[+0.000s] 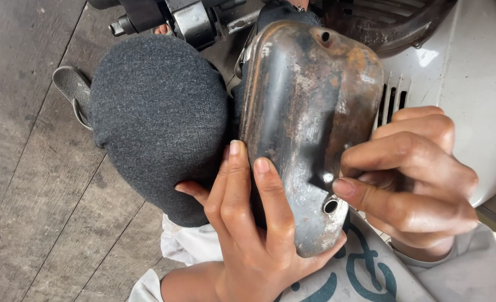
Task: A person is sitting on a wooden floor, using a small metal scraper to remove rust and debris from a metal motorcycle component.
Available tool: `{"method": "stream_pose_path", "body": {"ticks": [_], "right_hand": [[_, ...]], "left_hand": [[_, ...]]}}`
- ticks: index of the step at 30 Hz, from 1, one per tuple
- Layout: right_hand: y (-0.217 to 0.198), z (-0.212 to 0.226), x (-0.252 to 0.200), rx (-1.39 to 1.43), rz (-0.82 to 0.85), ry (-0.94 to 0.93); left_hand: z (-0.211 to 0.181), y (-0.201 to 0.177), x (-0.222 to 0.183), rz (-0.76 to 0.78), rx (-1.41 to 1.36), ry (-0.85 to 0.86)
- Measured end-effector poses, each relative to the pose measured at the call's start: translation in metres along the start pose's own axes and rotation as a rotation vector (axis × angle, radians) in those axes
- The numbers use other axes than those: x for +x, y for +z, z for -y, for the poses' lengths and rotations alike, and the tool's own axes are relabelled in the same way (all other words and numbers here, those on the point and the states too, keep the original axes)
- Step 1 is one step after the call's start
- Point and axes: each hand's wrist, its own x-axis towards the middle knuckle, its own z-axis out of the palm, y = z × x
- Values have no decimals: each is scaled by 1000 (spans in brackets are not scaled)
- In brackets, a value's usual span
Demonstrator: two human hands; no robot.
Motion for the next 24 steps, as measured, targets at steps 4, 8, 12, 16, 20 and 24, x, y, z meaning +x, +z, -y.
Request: {"method": "stream_pose_path", "body": {"ticks": [4,8,12,16,20,24], "right_hand": [[3,2,-6,19,-59,7],[1,10,5,22,-30,51],[-2,12,-7,81,-20,160],[-5,17,1,78,-5,153],[-5,16,-4,60,-5,136],[-2,15,0,58,-25,133]], "left_hand": [[1,-2,-1,11,5,23],[1,-6,0,34,-22,38],[6,-3,-4,52,-53,62],[4,-5,0,16,-100,77],[5,-3,0,-4,-92,85],[4,-2,1,9,-123,70]]}}
